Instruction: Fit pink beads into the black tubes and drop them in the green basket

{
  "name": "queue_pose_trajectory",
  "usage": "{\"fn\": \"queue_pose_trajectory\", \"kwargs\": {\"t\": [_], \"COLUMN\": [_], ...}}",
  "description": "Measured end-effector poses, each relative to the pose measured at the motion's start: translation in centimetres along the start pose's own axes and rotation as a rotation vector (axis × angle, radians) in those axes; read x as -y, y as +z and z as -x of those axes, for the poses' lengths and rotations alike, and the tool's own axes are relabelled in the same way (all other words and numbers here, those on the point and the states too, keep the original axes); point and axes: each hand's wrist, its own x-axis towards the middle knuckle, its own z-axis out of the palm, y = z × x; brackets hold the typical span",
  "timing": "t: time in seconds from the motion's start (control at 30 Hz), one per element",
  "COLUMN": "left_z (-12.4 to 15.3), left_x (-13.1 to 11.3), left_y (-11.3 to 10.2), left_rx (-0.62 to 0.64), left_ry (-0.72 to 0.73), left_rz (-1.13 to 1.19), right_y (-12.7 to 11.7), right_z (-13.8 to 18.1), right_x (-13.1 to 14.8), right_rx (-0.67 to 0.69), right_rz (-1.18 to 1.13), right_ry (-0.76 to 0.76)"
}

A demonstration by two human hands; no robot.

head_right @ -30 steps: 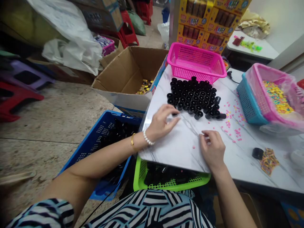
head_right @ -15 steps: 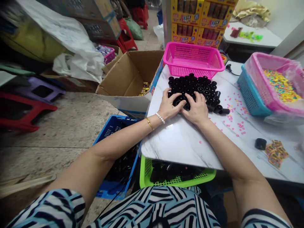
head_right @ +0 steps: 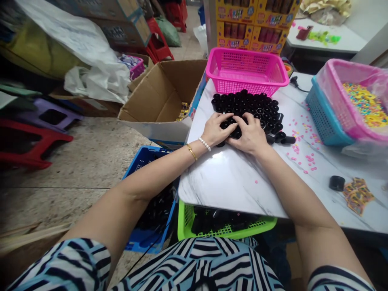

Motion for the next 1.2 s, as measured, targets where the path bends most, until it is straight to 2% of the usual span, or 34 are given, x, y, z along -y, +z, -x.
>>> {"fn": "queue_pose_trajectory", "kwargs": {"t": [0.1, 0.17, 0.4, 0.47, 0.53, 0.67, 0.77, 0.93, 1.1, 1.2], "left_z": [0.7, 2.3, 13.4, 15.7, 16.9, 16.6, 16.2, 16.7, 14.6, 11.9], "left_x": [-0.6, -1.3, -4.4, -5.0, -5.4, -5.4, -5.4, -5.2, -4.4, -3.6], "left_y": [0.1, -0.2, -4.1, -5.0, -5.3, -4.8, -4.5, -5.0, -6.7, -8.1], "left_rx": [0.004, 0.004, 0.034, 0.030, 0.017, -0.053, -0.073, -0.073, 0.049, 0.176], "left_ry": [-0.012, -0.013, 0.082, 0.072, 0.053, 0.041, 0.025, -0.046, -0.158, -0.119], "left_rz": [0.045, 0.073, 0.186, 0.209, 0.211, 0.157, 0.162, 0.272, 0.412, 0.411], "right_y": [-0.1, -0.4, -3.2, -3.7, -3.7, -2.9, -2.7, -4.4, -6.8, -7.5], "right_z": [0.3, 1.8, 11.8, 13.7, 14.5, 14.1, 13.6, 13.9, 16.2, 18.6], "right_x": [0.1, 1.0, 7.7, 9.0, 9.5, 8.6, 7.8, 7.1, 4.3, 3.0], "right_rx": [-0.007, 0.003, 0.066, 0.071, 0.055, -0.046, -0.047, -0.059, -0.278, -0.287], "right_rz": [-0.073, -0.114, -0.142, -0.134, -0.127, -0.120, -0.196, -0.279, -0.236, -0.266], "right_ry": [-0.035, -0.060, -0.112, -0.122, -0.141, -0.173, -0.200, -0.233, -0.046, 0.087]}}
